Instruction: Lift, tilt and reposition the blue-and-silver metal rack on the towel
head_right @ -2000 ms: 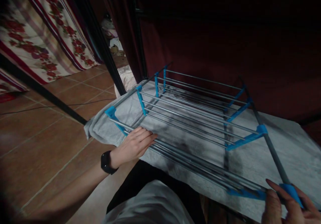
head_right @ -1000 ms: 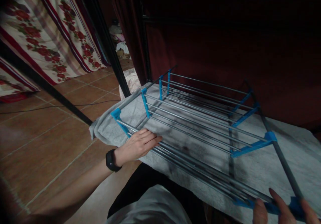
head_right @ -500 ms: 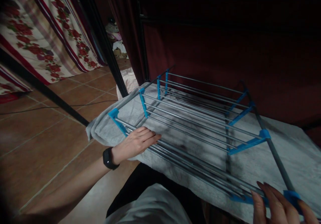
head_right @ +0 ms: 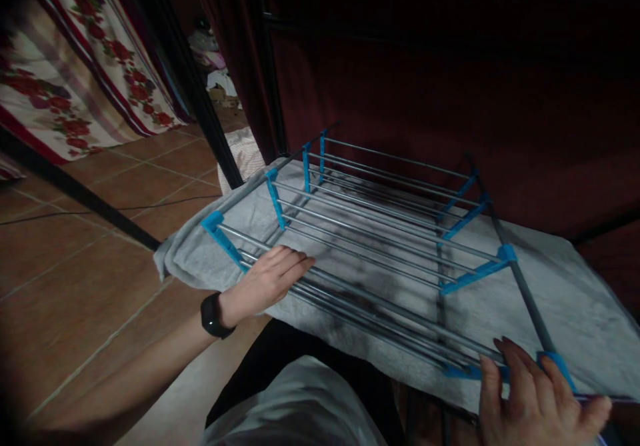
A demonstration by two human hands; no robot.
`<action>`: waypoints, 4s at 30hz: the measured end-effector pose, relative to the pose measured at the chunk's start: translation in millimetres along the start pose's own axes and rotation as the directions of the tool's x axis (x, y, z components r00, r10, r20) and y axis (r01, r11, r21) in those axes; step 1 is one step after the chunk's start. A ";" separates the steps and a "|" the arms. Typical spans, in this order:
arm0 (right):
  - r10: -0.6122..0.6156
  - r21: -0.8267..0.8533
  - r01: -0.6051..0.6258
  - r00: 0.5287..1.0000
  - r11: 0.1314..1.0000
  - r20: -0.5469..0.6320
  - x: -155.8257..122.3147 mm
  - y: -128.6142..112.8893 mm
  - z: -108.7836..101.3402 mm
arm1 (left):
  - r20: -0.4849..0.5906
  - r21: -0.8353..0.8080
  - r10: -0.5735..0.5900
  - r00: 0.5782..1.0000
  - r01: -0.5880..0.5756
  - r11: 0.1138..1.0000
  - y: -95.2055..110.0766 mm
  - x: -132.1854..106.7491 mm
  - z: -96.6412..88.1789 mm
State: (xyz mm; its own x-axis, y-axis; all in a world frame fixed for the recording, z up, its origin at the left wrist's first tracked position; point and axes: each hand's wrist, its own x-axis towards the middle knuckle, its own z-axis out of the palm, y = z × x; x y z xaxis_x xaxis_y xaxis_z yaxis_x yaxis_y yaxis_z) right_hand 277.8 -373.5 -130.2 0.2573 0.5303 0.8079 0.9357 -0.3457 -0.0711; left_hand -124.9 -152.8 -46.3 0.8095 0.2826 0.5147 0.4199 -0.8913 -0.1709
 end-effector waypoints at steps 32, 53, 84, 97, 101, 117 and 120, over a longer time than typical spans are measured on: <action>-0.516 0.446 0.311 0.711 0.840 0.477 17.8 -139.8 24.9 | -0.157 -0.633 -0.976 0.151 0.743 0.217 -69.8 -110.8 -20.4; -0.613 0.446 0.449 0.709 0.774 0.349 15.3 -135.2 38.6 | 0.076 -0.962 -0.993 0.094 0.270 -0.048 -67.8 -103.4 37.2; -0.620 0.440 0.454 0.683 0.775 0.386 23.3 -135.6 35.9 | 0.048 -0.943 -0.993 0.109 0.333 -0.009 -69.6 -103.3 45.8; -0.619 0.449 0.452 0.698 0.771 0.359 22.7 -135.8 37.2 | 0.076 -0.963 -0.991 0.107 0.266 -0.045 -73.3 -105.2 43.4; -0.625 0.466 0.453 0.706 0.760 0.332 22.6 -136.2 37.6 | 0.054 -0.984 -0.982 0.181 0.178 -0.021 -79.4 -101.5 25.8; -0.626 0.461 0.455 0.701 0.762 0.342 24.2 -136.9 36.2 | 0.056 -0.986 -0.978 0.202 0.163 -0.023 -83.3 -78.2 11.8; -0.625 0.467 0.445 0.689 0.764 0.368 24.9 -136.9 36.6 | 0.057 -0.988 -0.976 0.209 0.151 -0.025 -84.1 -78.7 11.9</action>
State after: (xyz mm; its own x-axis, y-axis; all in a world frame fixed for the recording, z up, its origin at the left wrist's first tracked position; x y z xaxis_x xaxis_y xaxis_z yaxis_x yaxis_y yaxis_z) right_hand 164.9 -284.7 -121.8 -0.3188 0.8658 0.3857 0.9424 0.3329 0.0317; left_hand -219.1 -95.9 -82.4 -0.2178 0.9493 0.2267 -0.2939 -0.2853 0.9123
